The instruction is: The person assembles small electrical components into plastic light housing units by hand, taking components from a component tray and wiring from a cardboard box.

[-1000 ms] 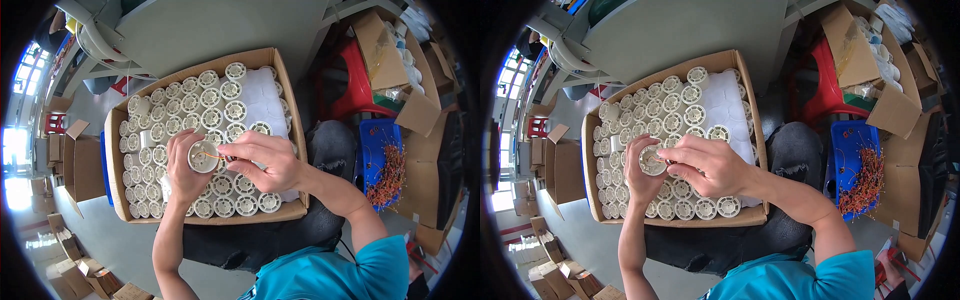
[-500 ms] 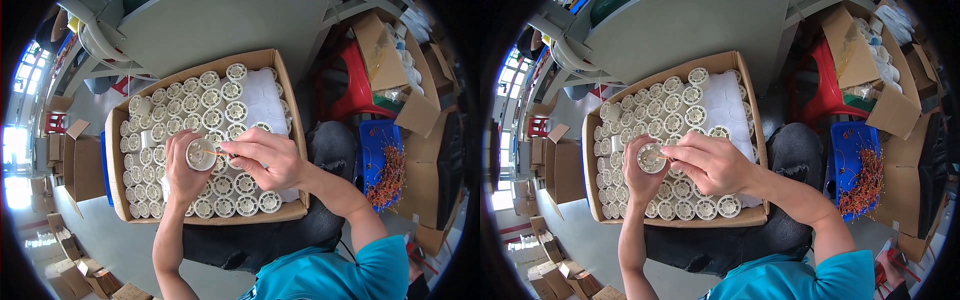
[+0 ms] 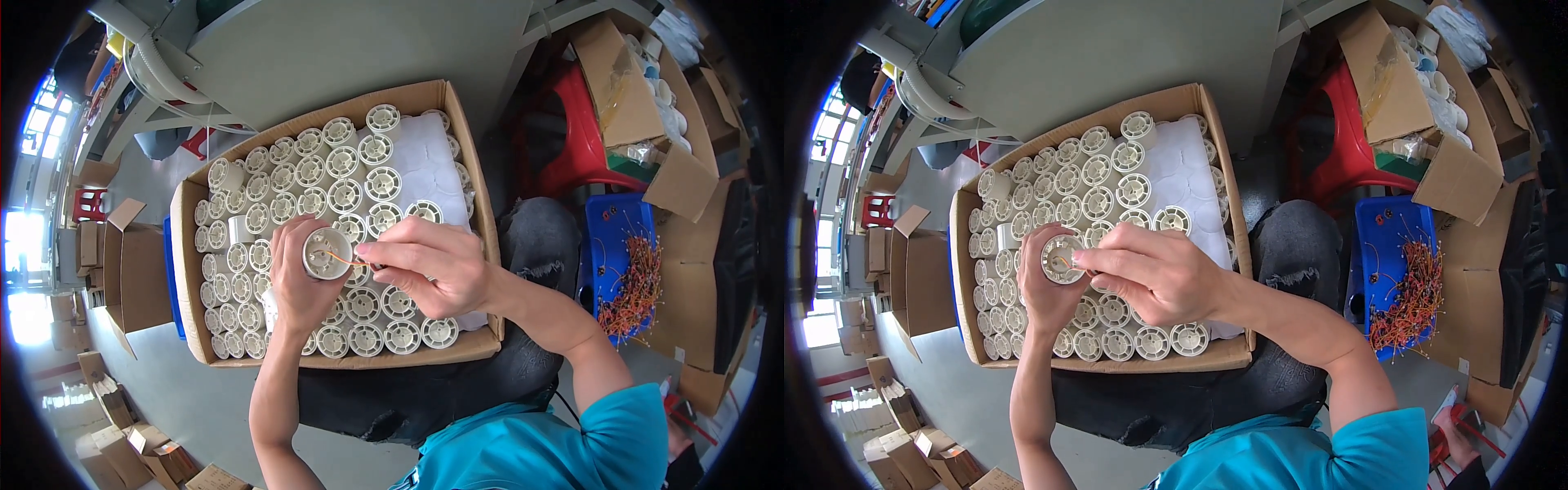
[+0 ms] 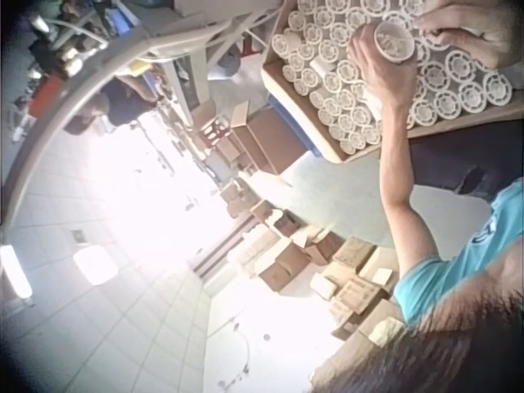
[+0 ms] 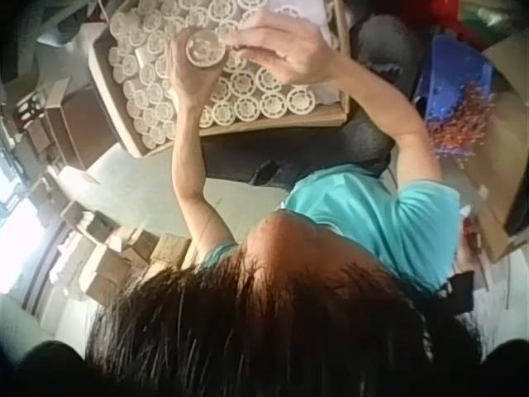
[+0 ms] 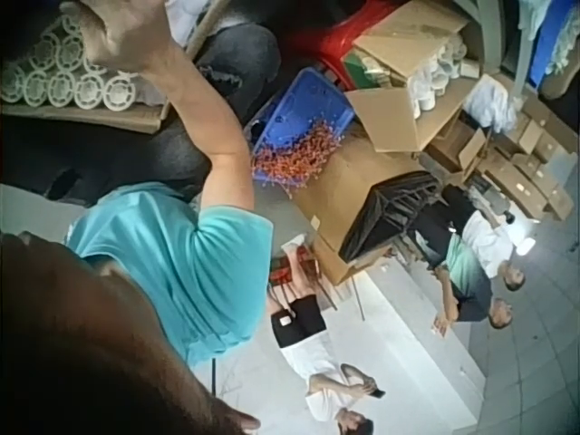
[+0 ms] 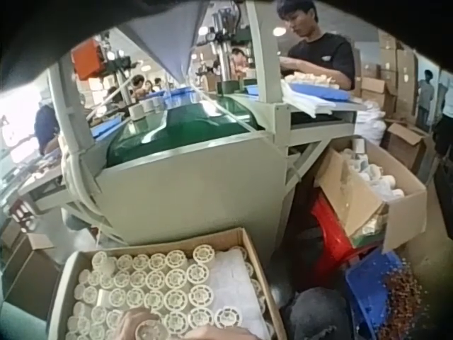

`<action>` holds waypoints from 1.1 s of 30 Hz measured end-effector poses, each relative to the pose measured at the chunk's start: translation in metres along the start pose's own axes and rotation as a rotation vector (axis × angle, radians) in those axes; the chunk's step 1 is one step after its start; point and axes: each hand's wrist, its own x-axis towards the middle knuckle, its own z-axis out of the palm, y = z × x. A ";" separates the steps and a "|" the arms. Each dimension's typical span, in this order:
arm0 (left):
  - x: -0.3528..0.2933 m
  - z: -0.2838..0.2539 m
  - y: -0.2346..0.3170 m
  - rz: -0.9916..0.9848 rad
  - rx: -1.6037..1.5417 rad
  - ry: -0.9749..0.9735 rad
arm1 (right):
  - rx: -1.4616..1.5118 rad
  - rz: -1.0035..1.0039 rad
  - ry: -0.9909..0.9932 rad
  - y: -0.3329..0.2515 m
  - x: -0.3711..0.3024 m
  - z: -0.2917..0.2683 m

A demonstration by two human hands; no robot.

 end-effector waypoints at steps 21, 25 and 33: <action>-0.003 0.004 0.014 0.231 0.132 0.018 | -0.057 0.285 -0.008 -0.003 -0.009 0.026; -0.010 0.009 0.012 0.205 0.064 -0.018 | 0.028 0.433 -0.069 0.000 -0.013 0.029; -0.010 0.009 0.018 0.118 -0.009 -0.069 | -0.087 0.471 -0.060 -0.004 -0.011 0.026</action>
